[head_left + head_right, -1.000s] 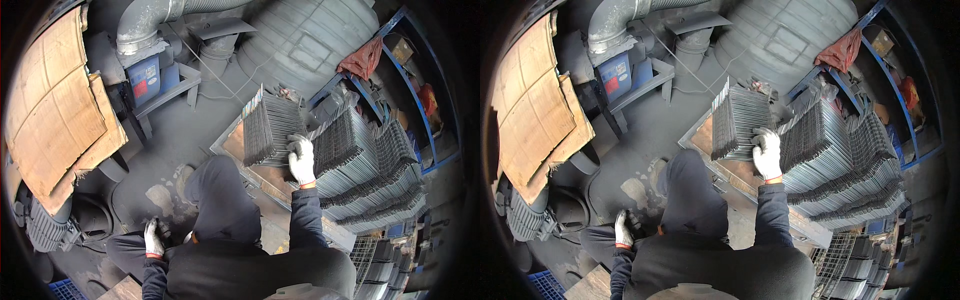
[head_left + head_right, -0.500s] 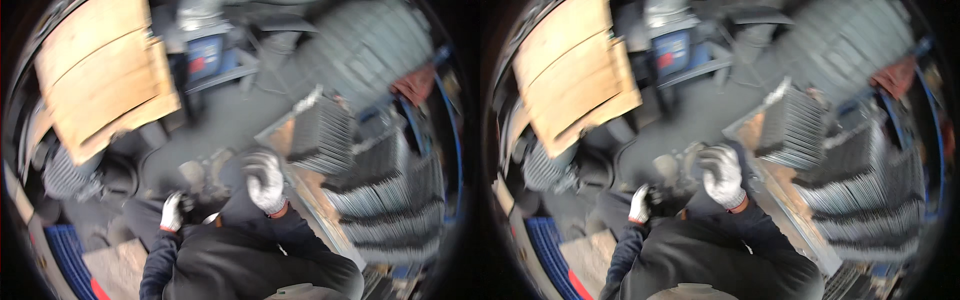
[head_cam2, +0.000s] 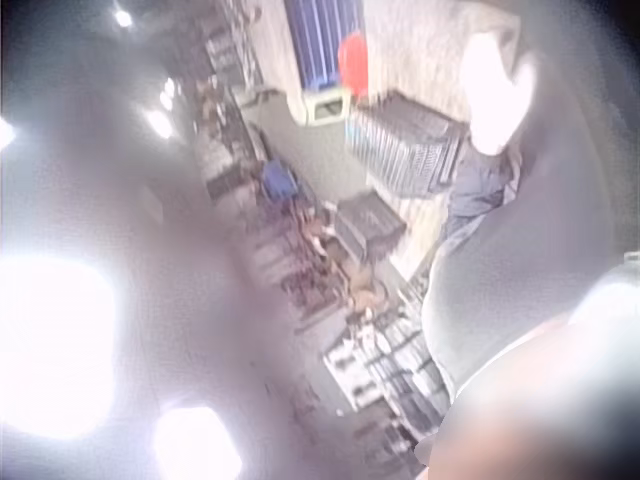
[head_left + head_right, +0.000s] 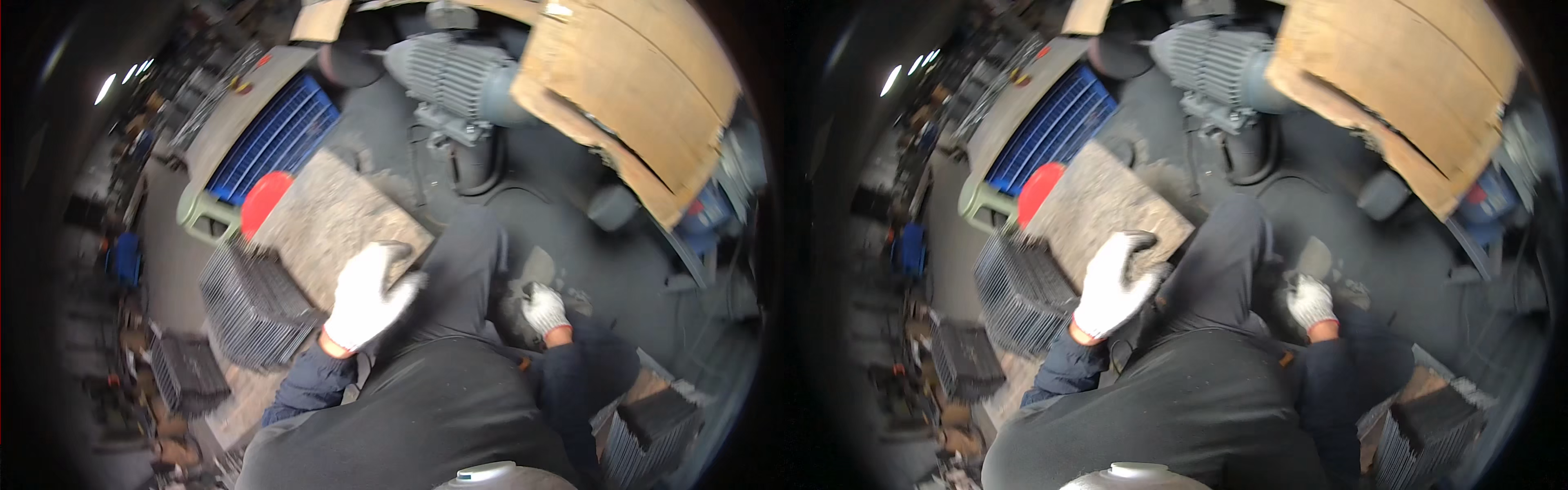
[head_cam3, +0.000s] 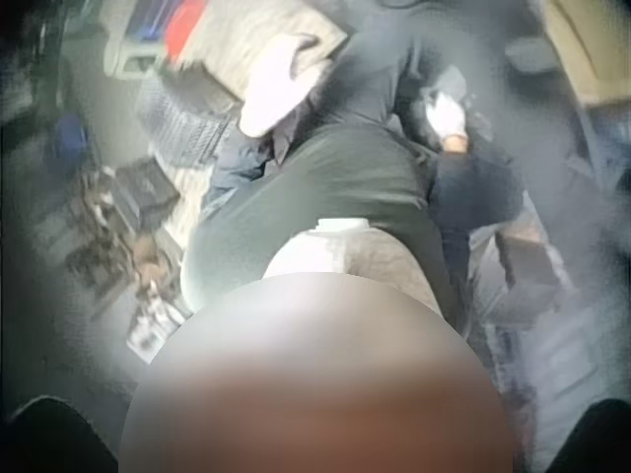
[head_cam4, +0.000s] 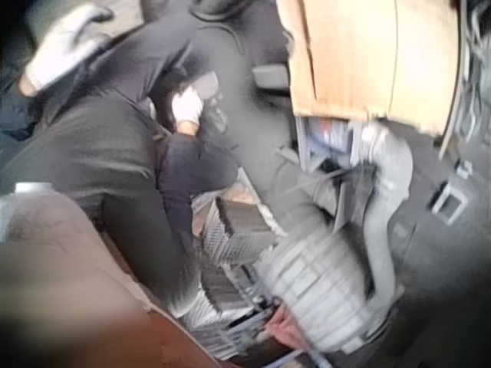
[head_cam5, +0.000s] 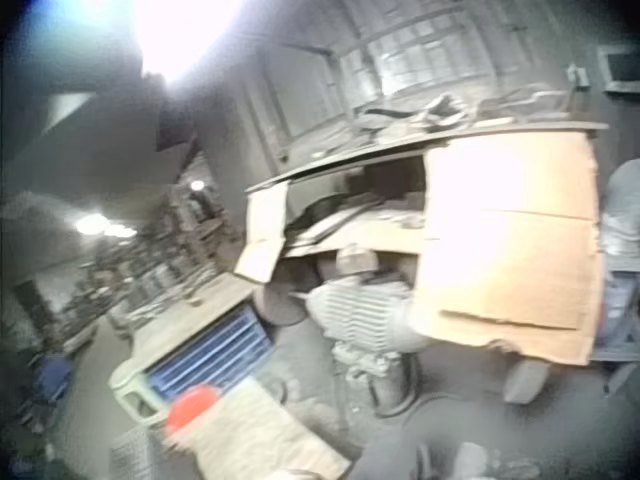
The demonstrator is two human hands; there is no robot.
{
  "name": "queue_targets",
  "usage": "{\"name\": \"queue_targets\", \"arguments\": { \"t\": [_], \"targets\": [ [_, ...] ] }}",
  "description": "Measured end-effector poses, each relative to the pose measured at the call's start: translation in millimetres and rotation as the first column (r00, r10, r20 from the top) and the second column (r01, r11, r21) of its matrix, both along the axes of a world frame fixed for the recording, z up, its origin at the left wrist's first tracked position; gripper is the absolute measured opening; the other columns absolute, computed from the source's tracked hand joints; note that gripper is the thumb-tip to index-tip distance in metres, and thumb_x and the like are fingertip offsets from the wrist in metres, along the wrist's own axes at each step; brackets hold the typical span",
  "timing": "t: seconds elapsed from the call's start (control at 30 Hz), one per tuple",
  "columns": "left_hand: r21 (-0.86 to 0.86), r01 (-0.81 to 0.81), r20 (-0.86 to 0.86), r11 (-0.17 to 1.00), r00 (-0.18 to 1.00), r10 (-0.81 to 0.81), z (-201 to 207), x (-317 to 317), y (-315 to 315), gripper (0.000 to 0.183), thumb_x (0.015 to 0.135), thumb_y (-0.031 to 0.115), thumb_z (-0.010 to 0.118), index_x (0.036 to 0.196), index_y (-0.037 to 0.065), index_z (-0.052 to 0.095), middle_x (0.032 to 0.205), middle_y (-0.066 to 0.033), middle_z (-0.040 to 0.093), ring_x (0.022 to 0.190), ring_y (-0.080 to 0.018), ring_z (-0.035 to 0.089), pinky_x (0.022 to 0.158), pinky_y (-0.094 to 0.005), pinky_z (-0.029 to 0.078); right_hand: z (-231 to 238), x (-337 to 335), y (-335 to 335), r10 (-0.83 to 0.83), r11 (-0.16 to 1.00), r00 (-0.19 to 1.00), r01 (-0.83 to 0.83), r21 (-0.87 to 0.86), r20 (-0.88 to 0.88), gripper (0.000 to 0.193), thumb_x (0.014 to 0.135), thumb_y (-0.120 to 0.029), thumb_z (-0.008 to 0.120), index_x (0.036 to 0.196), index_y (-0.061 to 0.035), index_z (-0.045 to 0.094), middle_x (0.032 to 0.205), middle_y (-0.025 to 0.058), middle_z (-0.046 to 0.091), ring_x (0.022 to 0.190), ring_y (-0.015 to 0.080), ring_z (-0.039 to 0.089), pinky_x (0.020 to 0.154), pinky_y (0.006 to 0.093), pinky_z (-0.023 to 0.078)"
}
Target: Inspecting and stacking metal wire grills or frames.
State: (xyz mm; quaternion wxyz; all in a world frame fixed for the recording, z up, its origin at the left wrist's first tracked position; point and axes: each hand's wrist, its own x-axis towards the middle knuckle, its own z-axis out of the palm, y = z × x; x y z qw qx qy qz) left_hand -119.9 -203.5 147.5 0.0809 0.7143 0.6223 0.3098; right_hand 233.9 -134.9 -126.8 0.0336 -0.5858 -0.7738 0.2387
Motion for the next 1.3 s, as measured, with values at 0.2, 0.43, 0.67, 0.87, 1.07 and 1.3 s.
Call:
{"name": "queue_targets", "arguments": {
  "t": [0.2,0.43,0.67,0.87,1.07,1.3],
  "targets": [
    [0.384,-0.727,-0.067,0.569,0.593,0.802,76.7,-128.6,-134.6,0.033,0.095,0.011,0.077,0.125,-0.001,0.07,0.122,-0.0163,0.074,0.116,-0.0287,0.07,0.105,-0.0408,0.054,6.1,9.1,-4.3,0.01,0.997,0.986,-0.023,-0.076,-0.168,0.026,0.092,-0.014,0.071,0.114,-0.0018,0.074,0.115,0.022,0.076,0.113,0.0409,0.072,0.099,0.0467,0.056],
    [-0.463,-0.669,0.794,0.581,-0.021,0.608,-54.2,-343.5,-312.5,0.052,0.109,0.052,0.061,0.133,0.006,0.068,0.124,-0.008,0.073,0.1,-0.0217,0.069,0.093,-0.0378,0.057,-11.5,8.8,-7.4,0.059,0.997,0.976,-0.067,-0.029,-0.208,0.025,0.091,-0.016,0.073,0.112,-0.0028,0.074,0.112,0.0218,0.076,0.109,0.0427,0.071,0.096,0.0496,0.056],
    [-0.426,-0.566,0.905,0.706,-0.26,0.338,-199.8,-334.5,-331.7,0.071,0.109,0.061,0.048,0.157,0.01,0.055,0.157,-0.0118,0.059,0.145,-0.0331,0.054,0.12,-0.051,0.046,-10.9,5.3,-17.5,0.074,0.997,0.98,-0.077,-0.011,-0.187,0.027,0.091,-0.019,0.075,0.113,-0.0035,0.074,0.111,0.0219,0.076,0.108,0.043,0.071,0.094,0.0512,0.056],
    [-0.399,-0.515,0.915,0.759,-0.274,0.295,-213.1,-346.5,-325.5,0.072,0.109,0.063,0.046,0.158,0.011,0.053,0.16,-0.0114,0.056,0.147,-0.0333,0.051,0.121,-0.0513,0.044,-8.9,0.3,-19.0,-0.012,0.999,0.979,0.004,-0.038,-0.201,0.029,0.093,-0.015,0.074,0.119,-0.001,0.074,0.113,0.0225,0.077,0.11,0.0405,0.073,0.098,0.0465,0.057],
    [-0.393,-0.45,0.913,0.802,-0.294,0.283,-225.2,-366.4,-333.5,0.074,0.109,0.065,0.045,0.16,0.012,0.05,0.162,-0.0111,0.052,0.149,-0.0335,0.048,0.123,-0.0515,0.041,27.6,-48.7,-9.9,-0.261,0.937,0.708,0.35,0.005,-0.656,0.031,0.102,-0.007,0.07,0.132,0.0018,0.068,0.121,0.0147,0.076,0.111,0.0237,0.074,0.098,0.0362,0.058],
    [-0.378,-0.417,0.91,0.827,-0.331,0.249,-242.8,-382.7,-315.0,0.076,0.108,0.066,0.042,0.162,0.013,0.046,0.165,-0.0106,0.048,0.151,-0.0337,0.044,0.124,-0.0518,0.039,131.8,-192.2,-12.4,0.127,0.991,0.751,-0.13,0.043,-0.648,0.038,0.098,-0.02,0.078,0.128,-0.0002,0.07,0.118,0.0146,0.076,0.106,0.0267,0.074,0.097,0.0367,0.057]
  ]
}}
